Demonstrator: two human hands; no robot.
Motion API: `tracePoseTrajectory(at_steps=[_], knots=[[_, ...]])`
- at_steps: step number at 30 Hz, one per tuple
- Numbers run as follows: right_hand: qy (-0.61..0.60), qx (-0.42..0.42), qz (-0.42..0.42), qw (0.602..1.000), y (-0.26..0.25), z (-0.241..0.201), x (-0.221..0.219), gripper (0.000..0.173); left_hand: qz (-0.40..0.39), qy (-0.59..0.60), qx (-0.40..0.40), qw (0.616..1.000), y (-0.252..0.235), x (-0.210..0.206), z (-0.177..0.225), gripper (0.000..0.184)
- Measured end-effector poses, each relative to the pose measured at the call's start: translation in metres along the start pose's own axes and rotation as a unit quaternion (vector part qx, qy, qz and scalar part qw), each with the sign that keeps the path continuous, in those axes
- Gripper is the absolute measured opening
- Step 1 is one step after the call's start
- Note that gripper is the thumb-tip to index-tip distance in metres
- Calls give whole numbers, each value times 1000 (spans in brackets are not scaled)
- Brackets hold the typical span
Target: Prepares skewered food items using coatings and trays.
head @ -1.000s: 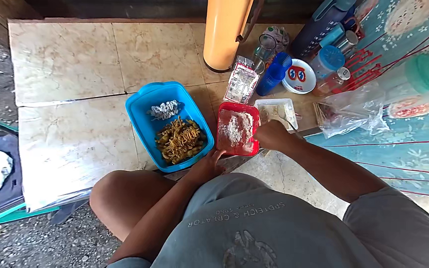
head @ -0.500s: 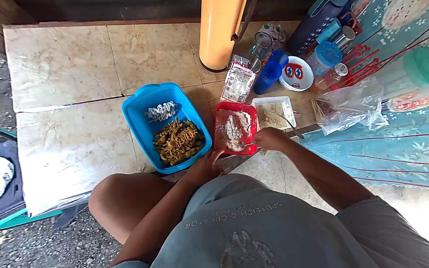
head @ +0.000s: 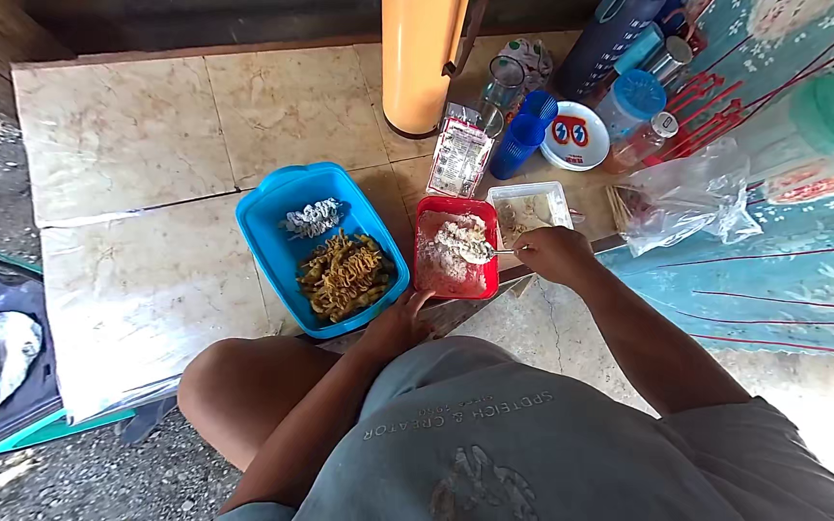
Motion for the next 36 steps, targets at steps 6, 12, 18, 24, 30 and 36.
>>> tracePoseTrajectory(at_steps=[6, 12, 18, 24, 30, 36], knots=[[-14, 48, 14, 999, 4, -18, 9, 25, 3, 2, -4, 1000, 0, 0, 0, 62], [-89, 80, 75, 990, 24, -11, 37, 20, -7, 16, -14, 1000, 0, -1, -1, 68], [31, 64, 86, 994, 8, -17, 0, 29, 3, 135, -34, 990, 36, 15, 9, 63], [73, 84, 98, 989, 7, -14, -34, 23, 311, 34, -78, 946, 144, 85, -4, 36], [74, 144, 110, 981, 8, -18, -44, 22, 585, 19, 55, 809, 224, 122, -76, 41], [105, 175, 131, 970, 13, -27, -36, 23, 590, 4, 74, 804, 211, 125, -78, 39]])
Point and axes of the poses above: each hand's wrist, its own y-axis away from the middle knuckle, its own x-axis out of the back of the hand, z = x × y, the point moved 9 cm from there along -y, towards the middle knuckle, and after that the axes turned 11 degrees about -z, right-handed, at the moved point
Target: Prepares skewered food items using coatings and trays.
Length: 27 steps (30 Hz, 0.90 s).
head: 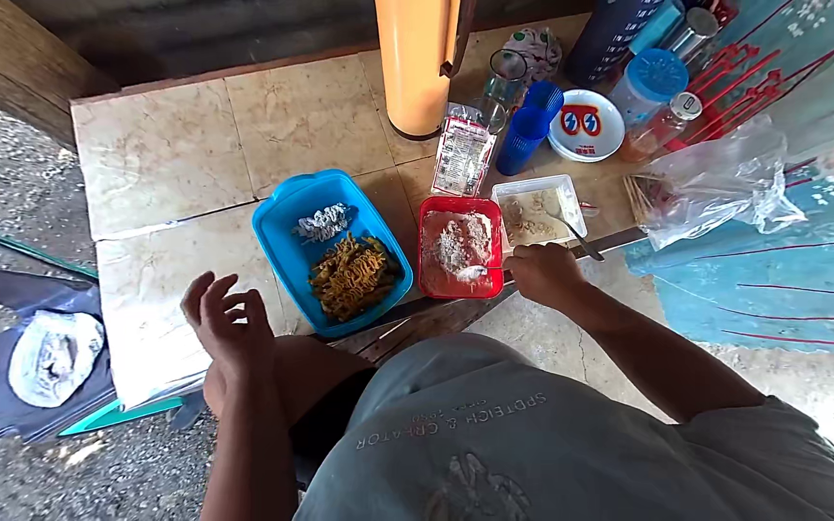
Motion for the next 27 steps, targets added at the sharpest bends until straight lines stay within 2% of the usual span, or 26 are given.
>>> tracePoseTrajectory(at_steps=[3, 7, 12, 17, 24, 27], knots=[[30, 2, 17, 999, -8, -11, 6, 24, -16, -23, 3, 1000, -4, -6, 3, 36], [-6, -38, 20, 999, -37, -33, 17, 33, -13, -3, 20, 1000, -7, -7, -1, 36], [-3, -90, 24, 996, -92, -24, 39, 27, -7, -2, 14, 1000, -8, -10, -6, 35], [89, -40, 26, 995, -129, -13, 41, 26, -7, -12, 14, 1000, -7, -9, -8, 34], [43, 43, -60, 996, -153, -21, 11, 25, -17, -16, 27, 999, -12, -11, -8, 32], [47, 29, -108, 993, -161, -29, 12, 27, -19, -12, 21, 1000, -13, -13, -10, 32]])
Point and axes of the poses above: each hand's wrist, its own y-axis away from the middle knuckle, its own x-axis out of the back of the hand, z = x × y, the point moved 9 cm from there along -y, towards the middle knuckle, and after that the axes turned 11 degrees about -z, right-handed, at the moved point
